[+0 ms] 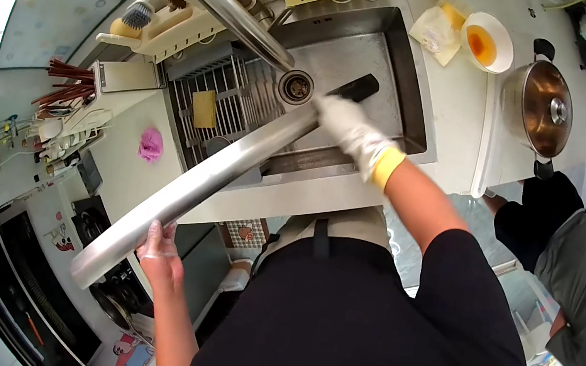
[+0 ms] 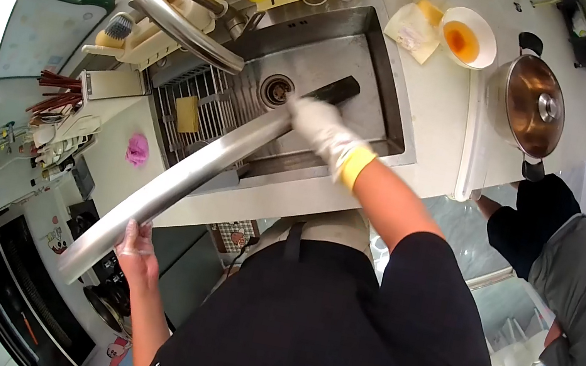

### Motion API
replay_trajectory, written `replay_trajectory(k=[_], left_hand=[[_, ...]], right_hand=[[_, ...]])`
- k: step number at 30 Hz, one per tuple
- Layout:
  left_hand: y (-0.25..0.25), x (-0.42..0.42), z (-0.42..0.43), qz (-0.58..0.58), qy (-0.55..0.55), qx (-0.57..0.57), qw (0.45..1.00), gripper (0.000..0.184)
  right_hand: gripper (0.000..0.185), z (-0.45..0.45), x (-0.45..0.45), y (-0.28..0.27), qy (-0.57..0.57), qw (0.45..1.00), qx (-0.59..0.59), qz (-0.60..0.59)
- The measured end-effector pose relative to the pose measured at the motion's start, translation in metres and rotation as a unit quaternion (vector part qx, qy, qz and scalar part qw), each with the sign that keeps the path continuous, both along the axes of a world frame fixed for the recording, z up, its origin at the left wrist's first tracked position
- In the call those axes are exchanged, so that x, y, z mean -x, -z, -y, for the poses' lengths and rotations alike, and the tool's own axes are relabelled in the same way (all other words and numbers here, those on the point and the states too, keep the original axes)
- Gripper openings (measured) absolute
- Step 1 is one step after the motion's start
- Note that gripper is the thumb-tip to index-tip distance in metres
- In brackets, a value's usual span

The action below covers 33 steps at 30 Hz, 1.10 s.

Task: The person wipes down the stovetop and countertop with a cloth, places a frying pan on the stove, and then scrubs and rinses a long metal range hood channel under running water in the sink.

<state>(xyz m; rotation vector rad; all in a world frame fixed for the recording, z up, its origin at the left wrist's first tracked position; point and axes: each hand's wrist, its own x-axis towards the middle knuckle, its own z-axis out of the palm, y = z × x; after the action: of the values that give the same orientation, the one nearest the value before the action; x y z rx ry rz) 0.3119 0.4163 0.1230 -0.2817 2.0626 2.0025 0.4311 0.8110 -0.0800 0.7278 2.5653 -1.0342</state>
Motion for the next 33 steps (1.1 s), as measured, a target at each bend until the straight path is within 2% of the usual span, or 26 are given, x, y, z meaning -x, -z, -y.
replay_trajectory(k=[2,4,6,8,10,12,13,15,17,18,19,20,21,22,23,24,26,27,29,32,33], left_hand=[[-0.001,-0.006,0.002,0.009,-0.008,-0.009,1.000,0.026],[0.002,-0.007,0.008,0.011,-0.002,-0.010,1.000,0.025],[-0.001,-0.006,0.006,-0.003,-0.003,-0.004,1.000,0.023],[-0.004,-0.002,0.005,-0.015,0.003,0.003,1.000,0.019],[-0.007,-0.004,0.002,-0.024,0.008,0.008,1.000,0.016],[-0.008,-0.006,-0.004,-0.022,-0.008,0.013,1.000,0.015],[-0.003,-0.006,0.005,-0.020,-0.009,0.013,1.000,0.015],[0.008,-0.003,0.032,0.013,-0.023,0.014,1.000,0.021],[0.000,-0.016,0.021,0.002,-0.025,0.021,0.999,0.021],[-0.004,-0.023,0.018,-0.004,-0.024,0.026,0.999,0.021],[-0.004,-0.027,0.020,-0.005,0.007,0.040,0.999,0.028],[-0.010,-0.033,0.011,-0.009,0.004,0.037,0.999,0.028],[-0.015,-0.041,-0.007,-0.005,0.026,0.043,0.999,0.030],[-0.019,-0.047,-0.016,0.001,0.041,0.050,0.998,0.031],[-0.013,-0.048,-0.010,-0.002,0.048,0.041,0.998,0.038],[-0.013,-0.048,-0.010,0.001,0.042,0.042,0.998,0.037],[-0.015,-0.045,-0.016,-0.005,0.039,0.029,0.999,0.027],[-0.016,-0.043,-0.019,0.001,0.040,0.030,0.999,0.022],[-0.014,-0.041,-0.020,0.006,0.036,0.016,0.999,0.021],[-0.012,-0.043,-0.018,0.001,0.033,-0.005,0.999,0.022],[-0.001,-0.043,-0.009,-0.011,0.047,0.005,0.999,0.028]], right_hand=[[0.038,-0.048,-0.018,0.069,0.073,0.997,-0.004,0.008],[0.042,-0.080,-0.017,0.070,0.097,0.990,-0.007,0.105],[0.043,-0.090,-0.005,0.085,0.076,0.989,-0.001,0.126],[0.043,-0.068,0.017,0.075,-0.007,0.995,0.007,0.101],[0.037,-0.019,0.031,0.020,-0.040,0.996,0.041,-0.072],[0.035,0.021,0.045,-0.022,-0.103,0.981,0.083,-0.140],[0.035,0.018,0.044,-0.021,-0.104,0.981,0.083,-0.139],[0.033,0.007,0.048,-0.013,-0.095,0.992,0.064,-0.056],[0.032,-0.031,0.040,0.062,-0.098,0.994,-0.034,0.027],[0.032,-0.053,0.024,0.082,-0.107,0.989,-0.025,0.102],[0.033,-0.066,-0.008,0.142,-0.068,0.987,0.059,0.135],[0.033,-0.067,-0.010,0.105,0.046,0.982,0.099,0.154],[0.038,-0.061,-0.021,0.154,0.172,0.968,0.174,-0.057],[0.038,-0.061,-0.010,0.119,0.160,0.971,0.168,-0.063],[0.042,-0.058,-0.006,0.082,0.224,0.914,0.296,-0.165],[0.047,-0.060,-0.003,0.038,0.285,0.826,0.415,-0.256],[0.053,-0.086,0.009,-0.021,0.217,0.736,0.567,-0.301],[0.053,-0.095,0.019,-0.049,0.211,0.743,0.557,-0.305],[0.054,-0.106,0.042,-0.095,0.131,0.777,0.518,-0.334],[0.056,-0.117,0.077,-0.100,0.123,0.807,0.496,-0.296],[0.058,-0.118,0.088,-0.101,0.122,0.844,0.446,-0.272]])
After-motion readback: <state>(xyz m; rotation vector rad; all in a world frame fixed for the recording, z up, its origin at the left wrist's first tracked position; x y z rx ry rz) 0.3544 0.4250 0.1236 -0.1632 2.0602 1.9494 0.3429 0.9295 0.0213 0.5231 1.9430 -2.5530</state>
